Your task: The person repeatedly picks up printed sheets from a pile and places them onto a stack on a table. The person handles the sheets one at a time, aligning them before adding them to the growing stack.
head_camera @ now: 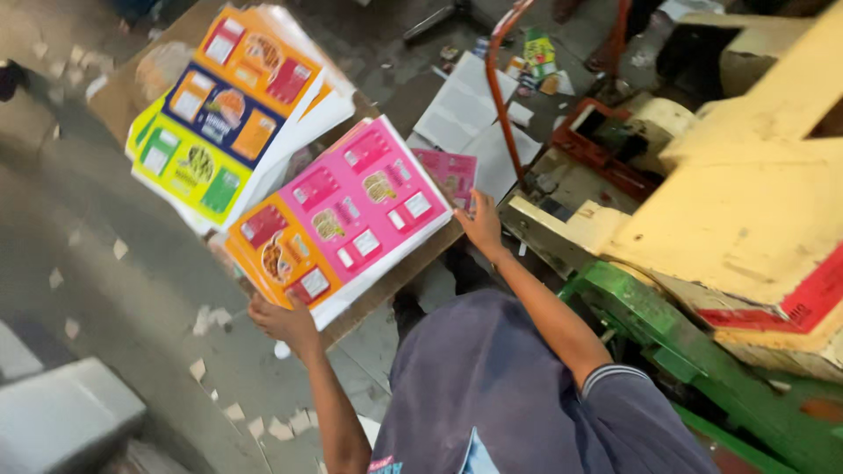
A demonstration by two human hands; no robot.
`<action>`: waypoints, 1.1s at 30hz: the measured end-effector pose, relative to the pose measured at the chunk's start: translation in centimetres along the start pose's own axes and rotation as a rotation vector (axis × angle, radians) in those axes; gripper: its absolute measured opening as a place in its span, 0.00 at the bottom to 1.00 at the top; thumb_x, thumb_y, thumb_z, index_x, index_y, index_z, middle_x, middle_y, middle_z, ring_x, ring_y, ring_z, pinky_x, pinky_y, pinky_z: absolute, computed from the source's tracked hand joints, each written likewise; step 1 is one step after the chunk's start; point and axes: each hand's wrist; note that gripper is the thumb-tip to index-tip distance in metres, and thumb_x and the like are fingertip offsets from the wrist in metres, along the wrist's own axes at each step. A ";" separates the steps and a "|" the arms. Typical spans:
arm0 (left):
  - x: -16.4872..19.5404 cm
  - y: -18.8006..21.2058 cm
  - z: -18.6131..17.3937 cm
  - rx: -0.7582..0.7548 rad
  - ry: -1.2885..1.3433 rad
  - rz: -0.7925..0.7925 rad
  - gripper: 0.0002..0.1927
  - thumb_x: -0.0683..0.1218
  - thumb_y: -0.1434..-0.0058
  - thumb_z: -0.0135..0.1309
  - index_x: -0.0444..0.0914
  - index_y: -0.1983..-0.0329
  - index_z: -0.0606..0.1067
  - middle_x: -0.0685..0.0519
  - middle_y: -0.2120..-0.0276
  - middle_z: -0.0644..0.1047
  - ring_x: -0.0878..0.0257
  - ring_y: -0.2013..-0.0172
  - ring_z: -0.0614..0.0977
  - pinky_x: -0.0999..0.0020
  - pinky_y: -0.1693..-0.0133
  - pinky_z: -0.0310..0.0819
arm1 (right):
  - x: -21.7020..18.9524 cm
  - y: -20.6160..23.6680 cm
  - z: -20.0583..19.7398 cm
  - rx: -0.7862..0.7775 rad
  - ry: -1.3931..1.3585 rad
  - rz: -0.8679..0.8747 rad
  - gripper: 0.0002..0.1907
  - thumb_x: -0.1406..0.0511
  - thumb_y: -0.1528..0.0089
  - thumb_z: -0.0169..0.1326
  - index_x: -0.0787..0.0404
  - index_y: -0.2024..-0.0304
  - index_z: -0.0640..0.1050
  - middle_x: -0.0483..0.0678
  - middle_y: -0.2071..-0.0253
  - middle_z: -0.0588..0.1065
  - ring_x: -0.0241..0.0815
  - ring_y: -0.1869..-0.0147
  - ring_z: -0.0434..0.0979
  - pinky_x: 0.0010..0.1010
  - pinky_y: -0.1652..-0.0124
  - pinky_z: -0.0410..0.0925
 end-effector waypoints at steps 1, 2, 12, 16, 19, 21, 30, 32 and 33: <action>2.0 0.8 0.8 0.009 0.098 0.058 0.40 0.49 0.40 0.65 0.32 0.29 0.61 0.36 0.34 0.67 0.39 0.33 0.66 0.47 0.34 0.60 | 0.9 0.7 -1.0 -0.059 -0.028 0.098 0.29 0.58 0.41 0.63 0.63 0.42 0.72 0.57 0.50 0.73 0.49 0.58 0.78 0.39 0.56 0.72; 4.9 1.4 2.1 0.016 0.211 0.126 0.40 0.48 0.37 0.64 0.33 0.27 0.60 0.38 0.31 0.66 0.41 0.29 0.65 0.49 0.28 0.58 | 1.8 1.6 -2.0 -0.101 -0.056 0.191 0.27 0.58 0.41 0.63 0.62 0.43 0.73 0.55 0.51 0.75 0.48 0.60 0.78 0.38 0.56 0.72; 34.5 16.6 5.0 -1.006 0.922 1.199 0.16 0.45 0.38 0.61 0.36 0.48 0.77 0.43 0.55 0.80 0.47 0.54 0.82 0.58 0.51 0.75 | -9.0 9.7 -27.1 -0.716 0.144 -0.035 0.34 0.48 0.36 0.57 0.60 0.34 0.70 0.56 0.35 0.69 0.56 0.31 0.67 0.45 0.36 0.61; 33.9 20.6 4.6 -1.321 0.878 0.918 0.10 0.40 0.34 0.59 0.37 0.49 0.78 0.48 0.58 0.81 0.61 0.59 0.84 0.68 0.55 0.78 | -9.5 14.1 -42.8 -0.433 -0.393 -0.146 0.33 0.52 0.35 0.58 0.61 0.32 0.69 0.60 0.29 0.68 0.57 0.26 0.69 0.47 0.32 0.64; 32.7 21.5 7.2 -1.357 0.767 0.889 0.10 0.41 0.34 0.60 0.37 0.50 0.78 0.50 0.59 0.82 0.63 0.60 0.84 0.69 0.55 0.78 | -0.3 12.7 -47.9 0.702 -0.505 -0.073 0.26 0.44 0.33 0.56 0.51 0.42 0.73 0.50 0.44 0.74 0.49 0.42 0.79 0.41 0.46 0.74; 32.1 21.6 9.1 -1.425 0.726 0.736 0.12 0.42 0.35 0.60 0.36 0.49 0.78 0.51 0.58 0.82 0.63 0.59 0.84 0.69 0.55 0.78 | 8.5 8.2 -48.4 0.899 -0.140 0.011 0.31 0.46 0.25 0.52 0.58 0.29 0.67 0.52 0.31 0.70 0.46 0.31 0.71 0.42 0.34 0.67; 33.1 19.5 13.0 -1.456 0.979 -0.108 0.27 0.48 0.33 0.57 0.38 0.33 0.65 0.55 0.43 0.76 0.69 0.45 0.78 0.70 0.47 0.74 | 16.2 -5.0 -26.2 -0.419 0.497 0.630 0.28 0.49 0.27 0.42 0.62 0.41 0.79 0.59 0.42 0.79 0.58 0.37 0.78 0.46 0.41 0.70; 31.6 16.6 12.6 -1.246 1.175 -0.274 0.27 0.48 0.34 0.58 0.38 0.34 0.67 0.55 0.45 0.77 0.67 0.46 0.79 0.72 0.46 0.74 | 11.7 -1.2 -22.0 -0.465 -0.432 0.243 0.31 0.46 0.27 0.39 0.63 0.45 0.79 0.53 0.47 0.79 0.52 0.44 0.79 0.39 0.43 0.69; 29.7 14.6 11.9 -1.143 1.191 -0.284 0.24 0.47 0.34 0.59 0.38 0.37 0.68 0.53 0.46 0.77 0.66 0.49 0.79 0.70 0.49 0.75 | 9.5 1.2 -20.5 -0.567 -0.976 0.346 0.34 0.42 0.28 0.37 0.59 0.42 0.79 0.47 0.46 0.80 0.46 0.46 0.80 0.35 0.42 0.70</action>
Point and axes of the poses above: each hand's wrist, its own y-axis away from the middle knuckle, its own z-axis out of the palm, x = y × z
